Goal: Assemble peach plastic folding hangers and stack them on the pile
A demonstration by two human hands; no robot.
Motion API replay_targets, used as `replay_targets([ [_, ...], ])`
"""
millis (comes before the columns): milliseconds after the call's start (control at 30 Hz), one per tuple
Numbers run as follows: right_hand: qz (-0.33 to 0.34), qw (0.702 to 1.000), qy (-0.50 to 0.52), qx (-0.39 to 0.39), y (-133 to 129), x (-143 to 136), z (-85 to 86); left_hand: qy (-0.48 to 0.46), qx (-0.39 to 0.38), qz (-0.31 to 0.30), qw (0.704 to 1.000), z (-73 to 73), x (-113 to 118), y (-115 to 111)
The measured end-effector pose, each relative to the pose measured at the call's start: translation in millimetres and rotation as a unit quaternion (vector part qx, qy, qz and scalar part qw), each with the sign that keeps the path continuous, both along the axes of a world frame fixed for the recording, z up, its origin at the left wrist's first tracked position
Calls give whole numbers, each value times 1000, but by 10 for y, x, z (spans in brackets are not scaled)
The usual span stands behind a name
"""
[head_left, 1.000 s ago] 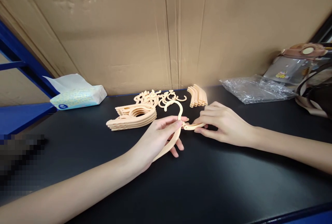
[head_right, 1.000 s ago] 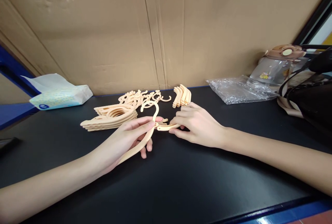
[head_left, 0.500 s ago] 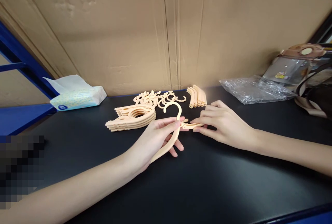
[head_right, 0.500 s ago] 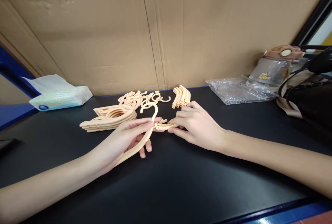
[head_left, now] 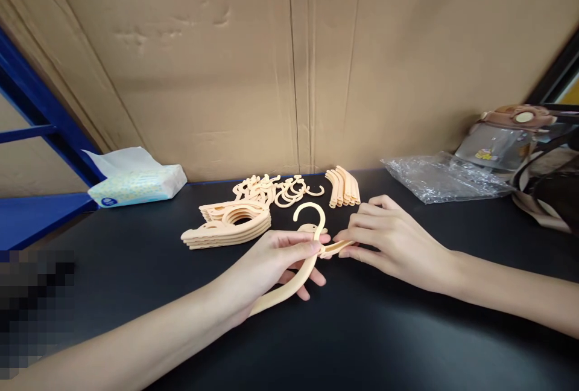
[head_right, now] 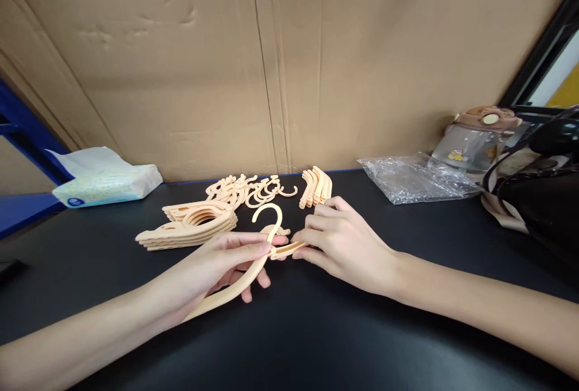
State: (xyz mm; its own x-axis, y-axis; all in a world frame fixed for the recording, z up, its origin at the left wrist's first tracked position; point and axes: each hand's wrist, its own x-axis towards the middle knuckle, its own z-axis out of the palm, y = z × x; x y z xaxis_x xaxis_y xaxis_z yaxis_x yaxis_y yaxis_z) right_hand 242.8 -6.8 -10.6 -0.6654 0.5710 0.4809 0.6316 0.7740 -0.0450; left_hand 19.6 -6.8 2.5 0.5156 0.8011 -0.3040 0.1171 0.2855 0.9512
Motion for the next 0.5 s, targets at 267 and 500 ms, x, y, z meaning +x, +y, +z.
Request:
replay_targets([
  [267,-1,999,-18,33,42,14,11,-6,-24,21,999,36,-4,15],
  [500,10,999,-28,29,102,64,50,-2,-8,39,999,76,31,-6],
])
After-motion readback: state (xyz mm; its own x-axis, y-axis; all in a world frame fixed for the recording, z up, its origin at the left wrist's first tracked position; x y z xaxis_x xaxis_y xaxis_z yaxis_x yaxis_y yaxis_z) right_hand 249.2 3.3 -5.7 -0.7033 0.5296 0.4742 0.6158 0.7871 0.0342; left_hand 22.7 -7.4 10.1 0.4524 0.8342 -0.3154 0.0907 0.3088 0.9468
